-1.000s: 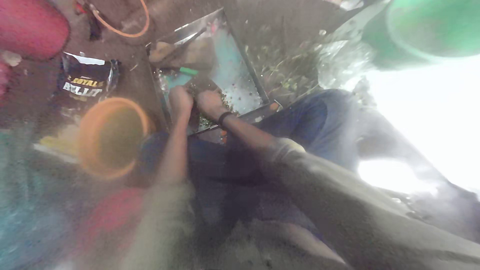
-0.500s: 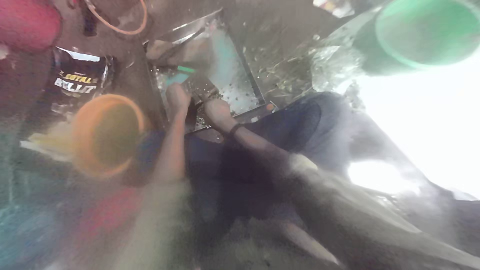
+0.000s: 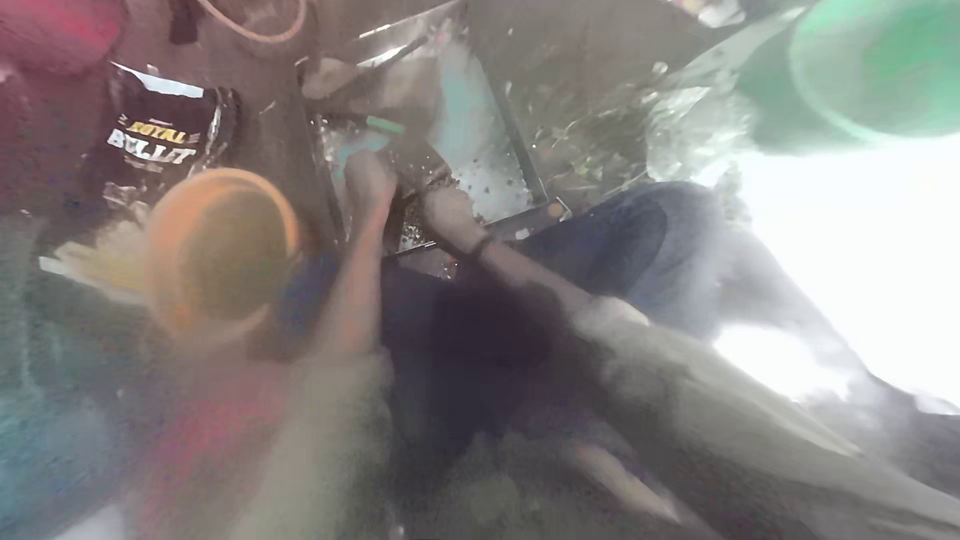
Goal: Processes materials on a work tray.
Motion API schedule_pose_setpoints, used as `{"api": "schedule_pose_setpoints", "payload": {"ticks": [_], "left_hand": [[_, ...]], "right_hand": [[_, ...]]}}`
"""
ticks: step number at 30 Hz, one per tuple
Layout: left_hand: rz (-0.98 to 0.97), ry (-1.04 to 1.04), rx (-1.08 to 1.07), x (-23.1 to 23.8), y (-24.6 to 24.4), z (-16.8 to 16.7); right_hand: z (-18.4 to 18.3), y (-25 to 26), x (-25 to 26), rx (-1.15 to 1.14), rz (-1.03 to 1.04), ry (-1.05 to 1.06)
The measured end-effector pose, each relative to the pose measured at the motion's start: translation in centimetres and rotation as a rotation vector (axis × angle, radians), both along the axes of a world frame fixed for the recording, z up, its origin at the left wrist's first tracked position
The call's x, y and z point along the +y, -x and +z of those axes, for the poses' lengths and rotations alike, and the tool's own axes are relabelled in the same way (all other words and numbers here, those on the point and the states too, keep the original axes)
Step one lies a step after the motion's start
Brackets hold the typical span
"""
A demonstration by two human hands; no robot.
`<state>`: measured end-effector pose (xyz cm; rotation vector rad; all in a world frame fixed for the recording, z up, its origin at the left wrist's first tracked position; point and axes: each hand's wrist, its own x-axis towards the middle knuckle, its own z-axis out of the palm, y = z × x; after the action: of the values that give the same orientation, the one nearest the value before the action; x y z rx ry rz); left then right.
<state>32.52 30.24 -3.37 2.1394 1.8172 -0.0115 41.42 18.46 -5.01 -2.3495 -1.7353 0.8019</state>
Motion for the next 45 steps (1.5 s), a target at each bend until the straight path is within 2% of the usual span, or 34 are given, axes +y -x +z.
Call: {"api": "schedule_pose_setpoints", "payload": {"ticks": [1,3,7,8,9,11,12,15,18,24,28,31,32,33,34,35,36,40,45], "left_hand": [[0.004,0.004,-0.010,0.1,0.0,-0.1],[0.019,0.010,-0.022,0.1,-0.3,0.2],[-0.004,-0.019,-0.057,-0.4,0.0,0.3],[-0.011,-0.025,-0.057,-0.5,0.1,0.3],[-0.010,-0.028,-0.053,-0.4,0.2,0.2],[-0.005,-0.032,-0.020,-0.3,0.3,-0.1],[-0.004,-0.041,-0.004,-0.3,0.2,-0.2],[0.002,-0.035,0.013,-0.6,-0.2,0.1],[-0.002,-0.034,-0.010,-0.8,-0.2,0.3],[-0.029,-0.029,-0.033,-0.2,-0.1,0.0],[0.010,0.009,-0.085,0.2,0.1,-0.1],[0.010,0.034,-0.078,0.5,0.3,-0.3],[0.008,0.037,-0.071,0.4,0.3,-0.2],[0.005,0.030,-0.066,0.2,0.3,-0.1],[0.010,0.022,-0.052,0.0,0.4,0.0],[0.019,0.010,-0.045,-0.1,0.4,-0.1],[0.034,0.001,-0.049,-0.2,0.3,-0.2],[0.028,-0.023,-0.043,-0.2,0.2,-0.5],[0.001,-0.014,-0.022,0.1,-0.1,-0.3]], "right_hand": [[-0.8,-0.3,-1.5,-0.019,-0.008,-0.044],[-0.8,-1.3,-2.3,-0.089,0.015,0.016],[1.9,-1.1,-2.1,-0.065,-0.014,-0.029],[4.3,-0.7,-1.3,-0.049,-0.014,0.076],[7.5,-0.6,0.4,0.025,0.015,0.330],[3.9,-0.1,2.1,-0.003,0.027,-0.029],[3.0,0.0,3.3,0.002,0.050,-0.078],[2.8,0.6,4.9,0.053,0.061,-0.030],[1.6,1.3,4.4,0.001,0.039,-0.016],[0.4,1.5,-0.7,-0.089,0.003,0.026],[0.4,-0.1,-2.1,-0.126,0.033,0.054],[3.1,0.3,-1.7,-0.107,-0.013,-0.018],[5.5,0.6,-0.9,-0.072,-0.014,0.094],[8.8,0.4,1.1,0.027,0.022,0.375],[5.9,0.8,1.3,-0.025,0.008,0.065],[3.8,0.7,2.4,-0.022,0.025,-0.092],[2.8,0.7,3.5,-0.004,0.044,-0.123],[1.9,1.2,4.5,0.031,0.046,-0.040],[0.6,1.3,1.1,-0.046,0.052,0.020]]}}
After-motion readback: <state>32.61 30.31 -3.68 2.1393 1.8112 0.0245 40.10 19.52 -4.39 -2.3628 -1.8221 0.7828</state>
